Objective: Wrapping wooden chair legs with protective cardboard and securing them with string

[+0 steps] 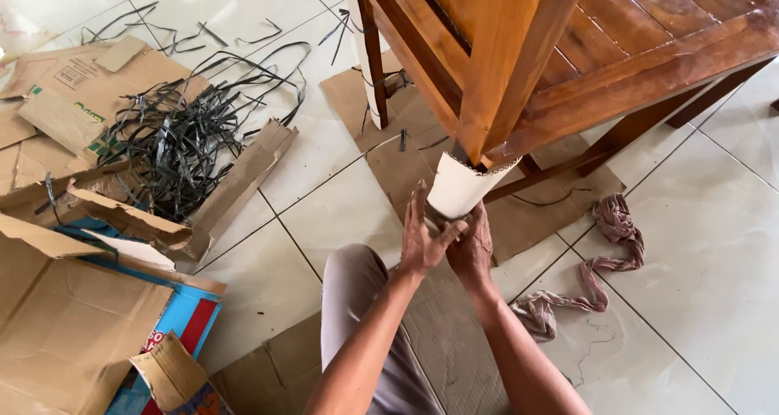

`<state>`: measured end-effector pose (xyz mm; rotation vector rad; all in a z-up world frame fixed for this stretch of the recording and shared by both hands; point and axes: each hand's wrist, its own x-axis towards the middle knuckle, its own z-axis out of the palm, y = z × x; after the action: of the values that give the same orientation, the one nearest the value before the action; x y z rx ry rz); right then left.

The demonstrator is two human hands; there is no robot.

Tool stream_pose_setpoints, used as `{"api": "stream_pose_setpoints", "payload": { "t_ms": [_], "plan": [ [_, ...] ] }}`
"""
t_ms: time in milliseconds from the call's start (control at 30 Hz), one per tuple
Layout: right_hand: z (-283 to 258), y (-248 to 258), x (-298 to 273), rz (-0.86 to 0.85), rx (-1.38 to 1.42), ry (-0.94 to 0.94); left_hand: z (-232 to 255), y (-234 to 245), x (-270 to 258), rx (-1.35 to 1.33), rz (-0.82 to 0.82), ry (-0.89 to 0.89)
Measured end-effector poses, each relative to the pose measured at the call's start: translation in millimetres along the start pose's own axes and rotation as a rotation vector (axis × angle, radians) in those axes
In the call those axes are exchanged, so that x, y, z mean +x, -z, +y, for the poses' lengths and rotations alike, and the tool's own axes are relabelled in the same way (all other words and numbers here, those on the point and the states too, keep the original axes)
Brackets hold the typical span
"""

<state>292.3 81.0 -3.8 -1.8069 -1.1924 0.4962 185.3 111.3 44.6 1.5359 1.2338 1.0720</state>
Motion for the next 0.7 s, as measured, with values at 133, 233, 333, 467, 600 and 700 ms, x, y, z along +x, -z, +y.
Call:
{"api": "stream_pose_setpoints", "payload": {
  "t_ms": [133, 233, 333, 467, 600, 700],
  "plan": [
    [8, 1, 4, 0.103, -0.019, 0.291, -31, -13, 5, 0.059, 0.097, -0.138],
    [8, 2, 6, 0.180, -0.074, 0.351, -16, -8, 2, 0.051, 0.133, -0.128],
    [7, 2, -1, 0.184, -0.095, 0.324, -14, -6, -9, 0.036, 0.093, -0.087],
    [9, -4, -7, 0.184, -0.106, 0.296, -28, -9, -12, 0.010, 0.124, -0.095],
    [5, -4, -16, 0.160, -0.088, 0.205, -16, -2, -12, -0.009, 0.101, -0.126],
    [-3, -3, -23, 0.199, -0.063, 0.210, -19, 0, -19, -0.091, 0.103, -0.082]
  ]
}}
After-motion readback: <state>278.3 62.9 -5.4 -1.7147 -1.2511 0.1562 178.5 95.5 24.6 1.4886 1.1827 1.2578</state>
